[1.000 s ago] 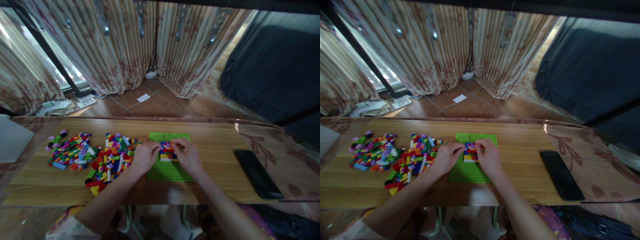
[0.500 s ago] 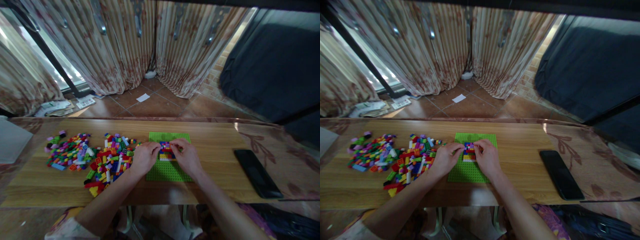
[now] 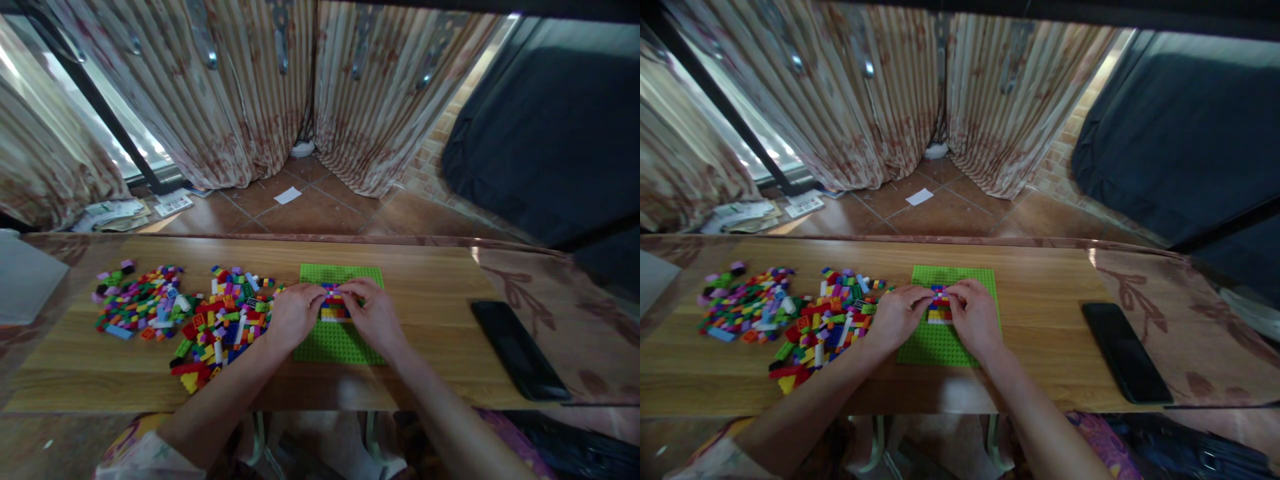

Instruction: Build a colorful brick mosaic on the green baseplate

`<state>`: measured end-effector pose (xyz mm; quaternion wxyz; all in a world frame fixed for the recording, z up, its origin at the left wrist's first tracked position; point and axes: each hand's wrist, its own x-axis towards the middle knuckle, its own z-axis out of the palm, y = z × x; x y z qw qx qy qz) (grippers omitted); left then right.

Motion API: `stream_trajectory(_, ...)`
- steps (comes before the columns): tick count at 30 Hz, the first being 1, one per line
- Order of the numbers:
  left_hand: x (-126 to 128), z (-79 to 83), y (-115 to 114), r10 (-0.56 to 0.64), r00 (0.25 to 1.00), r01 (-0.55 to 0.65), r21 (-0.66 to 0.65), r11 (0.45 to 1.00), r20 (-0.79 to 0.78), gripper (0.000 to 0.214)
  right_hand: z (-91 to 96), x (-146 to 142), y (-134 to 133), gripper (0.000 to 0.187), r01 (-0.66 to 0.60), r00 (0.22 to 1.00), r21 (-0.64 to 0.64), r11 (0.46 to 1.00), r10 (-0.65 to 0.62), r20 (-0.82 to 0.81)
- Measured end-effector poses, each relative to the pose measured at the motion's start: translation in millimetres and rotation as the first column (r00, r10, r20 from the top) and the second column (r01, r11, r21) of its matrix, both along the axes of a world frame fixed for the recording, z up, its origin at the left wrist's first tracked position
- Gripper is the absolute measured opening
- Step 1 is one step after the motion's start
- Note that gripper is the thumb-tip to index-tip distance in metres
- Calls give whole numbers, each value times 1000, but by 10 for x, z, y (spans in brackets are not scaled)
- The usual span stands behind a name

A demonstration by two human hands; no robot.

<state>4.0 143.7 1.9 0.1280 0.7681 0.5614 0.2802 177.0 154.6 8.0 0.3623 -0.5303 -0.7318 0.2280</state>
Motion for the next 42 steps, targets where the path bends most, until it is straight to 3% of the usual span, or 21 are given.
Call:
stream_trajectory(3, 3, -1, -4, 2, 1000, -2, -4, 1000, 14, 15, -18, -1, -23, 22, -16, 999, 30, 999, 15, 47)
stream_trajectory(10, -2, -14, 2, -2, 999, 3, -27, 1000, 45, 15, -25, -4, -124, 35, -149, 931, 127, 981, 95, 354)
stream_trajectory(18, 7, -25, 34, -5, 997, 10, -57, 998, 81, 16, -21, -78, -118, 34, -127, 869, 112, 986, 56, 492)
stream_trajectory(27, 6, -18, 40, -12, 999, 15, -67, 998, 49, 17, -12, -84, -136, 34, -136, 878, 131, 982, 58, 475)
stream_trajectory(32, -123, 172, -3, -4, 997, 3, 13, 1000, 72, 19, 5, -17, -153, 39, -131, 925, 178, 975, 56, 375)
stream_trajectory(37, -465, 499, -375, 192, 960, -215, 102, 971, 202, 20, 11, 193, -190, 32, 25, 977, 266, 964, -80, 195)
stream_trajectory(40, -700, 575, -837, 313, 913, -350, 112, 930, 260, 21, -55, 437, -246, 32, 95, 970, 272, 958, -150, 190)
stream_trajectory(42, -833, 560, -1188, 420, 867, -439, 13, 898, 268, 24, -133, 637, -307, 32, 119, 963, 250, 961, -173, 208)
